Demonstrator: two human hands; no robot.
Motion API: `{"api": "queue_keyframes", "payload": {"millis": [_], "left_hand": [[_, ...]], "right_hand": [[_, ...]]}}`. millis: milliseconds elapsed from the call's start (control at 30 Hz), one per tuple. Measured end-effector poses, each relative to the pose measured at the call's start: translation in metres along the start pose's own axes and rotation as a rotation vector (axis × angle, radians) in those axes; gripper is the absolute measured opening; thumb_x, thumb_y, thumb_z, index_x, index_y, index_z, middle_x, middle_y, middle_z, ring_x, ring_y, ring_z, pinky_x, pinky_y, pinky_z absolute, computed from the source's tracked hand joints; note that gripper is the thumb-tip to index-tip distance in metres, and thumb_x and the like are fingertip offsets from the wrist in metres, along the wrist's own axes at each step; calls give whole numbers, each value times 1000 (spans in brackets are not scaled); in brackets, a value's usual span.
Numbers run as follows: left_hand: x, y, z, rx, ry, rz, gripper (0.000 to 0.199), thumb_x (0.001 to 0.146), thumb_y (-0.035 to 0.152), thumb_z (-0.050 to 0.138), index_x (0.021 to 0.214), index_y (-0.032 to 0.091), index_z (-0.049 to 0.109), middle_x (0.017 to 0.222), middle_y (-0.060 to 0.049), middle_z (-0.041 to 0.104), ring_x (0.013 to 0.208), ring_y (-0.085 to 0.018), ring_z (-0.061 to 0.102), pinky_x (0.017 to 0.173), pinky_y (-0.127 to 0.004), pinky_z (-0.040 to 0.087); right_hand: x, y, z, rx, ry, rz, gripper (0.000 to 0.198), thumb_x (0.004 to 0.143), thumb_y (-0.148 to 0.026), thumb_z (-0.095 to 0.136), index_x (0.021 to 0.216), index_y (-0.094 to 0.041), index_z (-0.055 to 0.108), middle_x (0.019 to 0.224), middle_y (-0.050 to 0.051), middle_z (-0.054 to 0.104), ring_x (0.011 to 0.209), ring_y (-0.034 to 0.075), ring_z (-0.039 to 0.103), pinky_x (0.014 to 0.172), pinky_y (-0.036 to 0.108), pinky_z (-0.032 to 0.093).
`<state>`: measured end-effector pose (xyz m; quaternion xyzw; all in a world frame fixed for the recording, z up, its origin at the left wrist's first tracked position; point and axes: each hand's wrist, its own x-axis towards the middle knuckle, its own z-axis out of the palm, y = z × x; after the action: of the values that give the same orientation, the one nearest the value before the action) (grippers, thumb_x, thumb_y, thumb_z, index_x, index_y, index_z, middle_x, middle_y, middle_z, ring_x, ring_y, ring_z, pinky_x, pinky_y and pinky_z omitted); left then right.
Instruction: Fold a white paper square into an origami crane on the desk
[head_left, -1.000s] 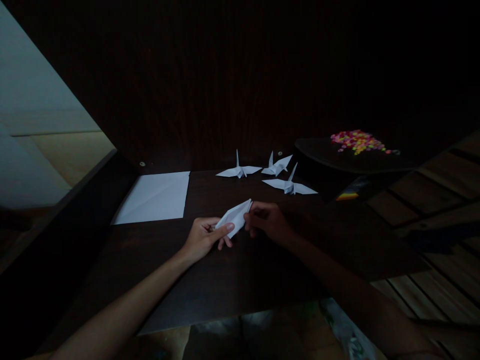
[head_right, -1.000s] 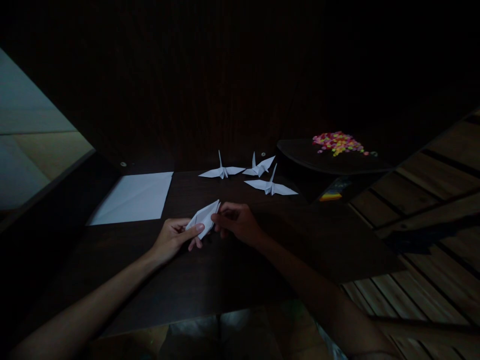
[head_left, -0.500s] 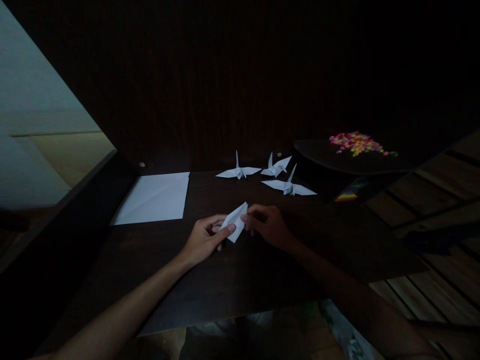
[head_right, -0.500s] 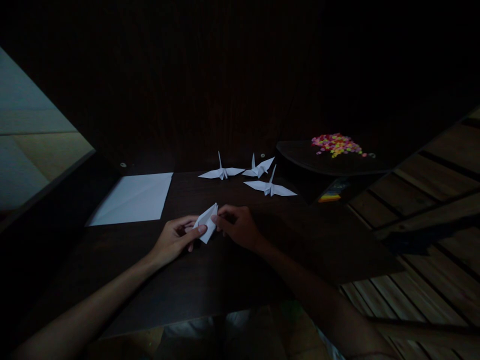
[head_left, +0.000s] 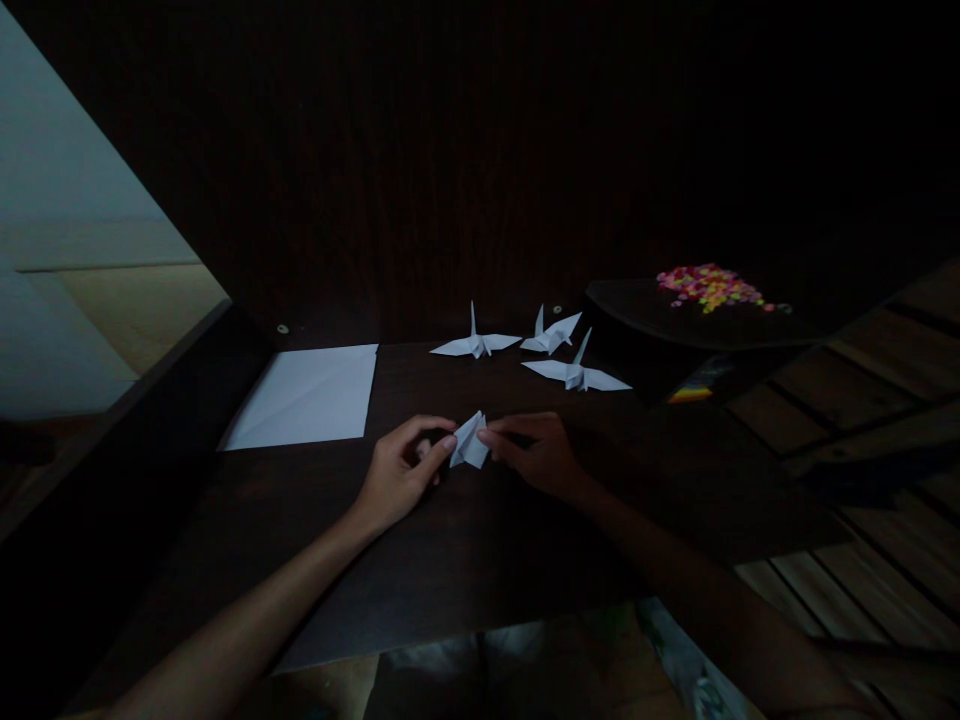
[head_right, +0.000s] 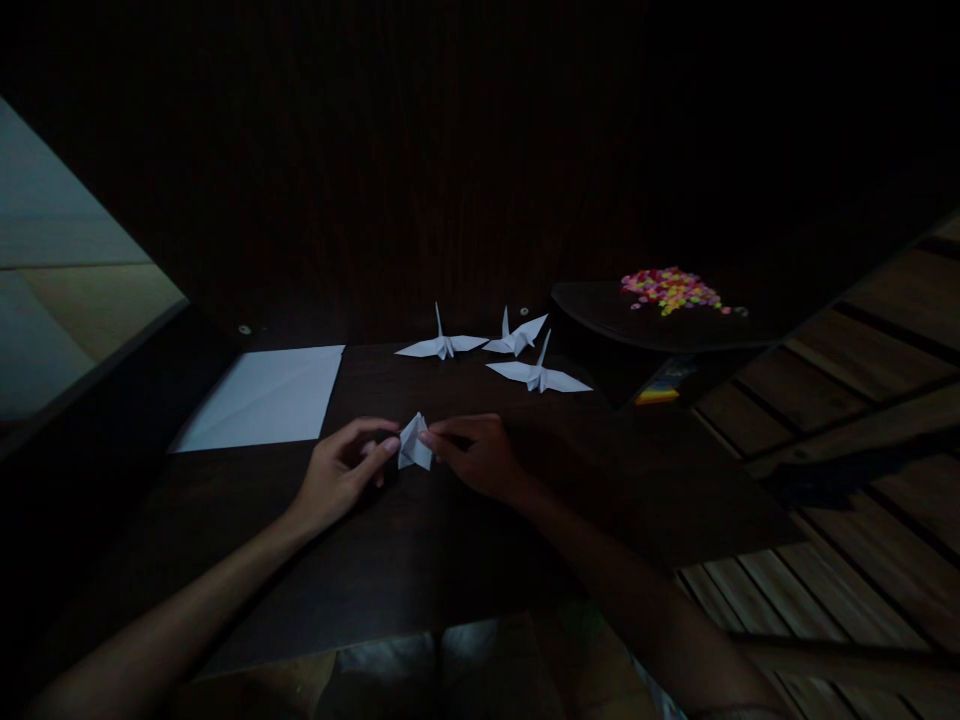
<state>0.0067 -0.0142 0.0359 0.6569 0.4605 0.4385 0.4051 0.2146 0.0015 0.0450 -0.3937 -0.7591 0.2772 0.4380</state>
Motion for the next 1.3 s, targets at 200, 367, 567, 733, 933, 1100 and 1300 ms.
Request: {"api": "queue_keyframes", "payload": {"millis": [200, 367, 567, 733, 933, 1100, 1300], "left_hand": [[1, -4, -4, 226, -23, 297, 16, 88, 26, 60, 100, 18, 67, 97, -6, 65, 67, -11, 58, 62, -23, 48], [1, -1, -4, 268, -51, 316, 16, 87, 23, 59, 99, 16, 66, 91, -5, 61, 64, -10, 54, 59, -22, 46], [4, -2, -6, 276, -155, 274, 16, 89, 27, 58, 91, 16, 69, 84, -4, 59, 66, -11, 54, 60, -22, 44], [6, -4, -7, 308, -224, 266, 18, 90, 29, 54, 89, 17, 67, 81, -3, 59, 64, -11, 52, 60, -22, 43], [8, -5, -8, 352, -246, 273, 16, 91, 28, 53, 91, 17, 66, 80, -2, 57, 64, -11, 52, 61, -22, 43], [7, -6, -8, 353, -247, 295, 14, 90, 25, 54, 90, 17, 65, 80, -1, 56, 64, -11, 52, 62, -22, 43], [6, -6, -7, 361, -270, 315, 14, 91, 23, 52, 92, 17, 64, 82, -2, 57, 69, -12, 53, 68, -24, 44]], "right_hand": [[-1, 2, 4, -12, -47, 5, 28, 88, -41, 58, 77, -20, 74, 65, 1, 71, 55, 14, 62, 61, 26, 49], [-2, 4, 6, 31, -137, -5, 27, 88, -41, 58, 83, -19, 74, 67, 2, 70, 54, 12, 61, 55, 23, 47], [-2, 6, 8, 71, -139, 25, 28, 90, -40, 55, 82, -19, 71, 70, 1, 70, 48, 10, 58, 54, 23, 47], [-3, 7, 9, 105, -127, 94, 25, 90, -41, 53, 90, -19, 66, 64, -2, 66, 44, 9, 57, 49, 21, 45], [-2, 5, 9, 68, -72, 101, 19, 90, -38, 55, 98, -20, 55, 60, -4, 64, 48, 11, 58, 51, 22, 44], [-3, 9, 10, -59, -67, 1, 17, 88, -35, 57, 97, -21, 57, 62, -3, 62, 53, 11, 58, 55, 22, 45], [-7, 18, 12, -129, -90, -109, 17, 87, -31, 58, 100, -21, 58, 64, -3, 60, 51, 10, 55, 51, 21, 42]]}}
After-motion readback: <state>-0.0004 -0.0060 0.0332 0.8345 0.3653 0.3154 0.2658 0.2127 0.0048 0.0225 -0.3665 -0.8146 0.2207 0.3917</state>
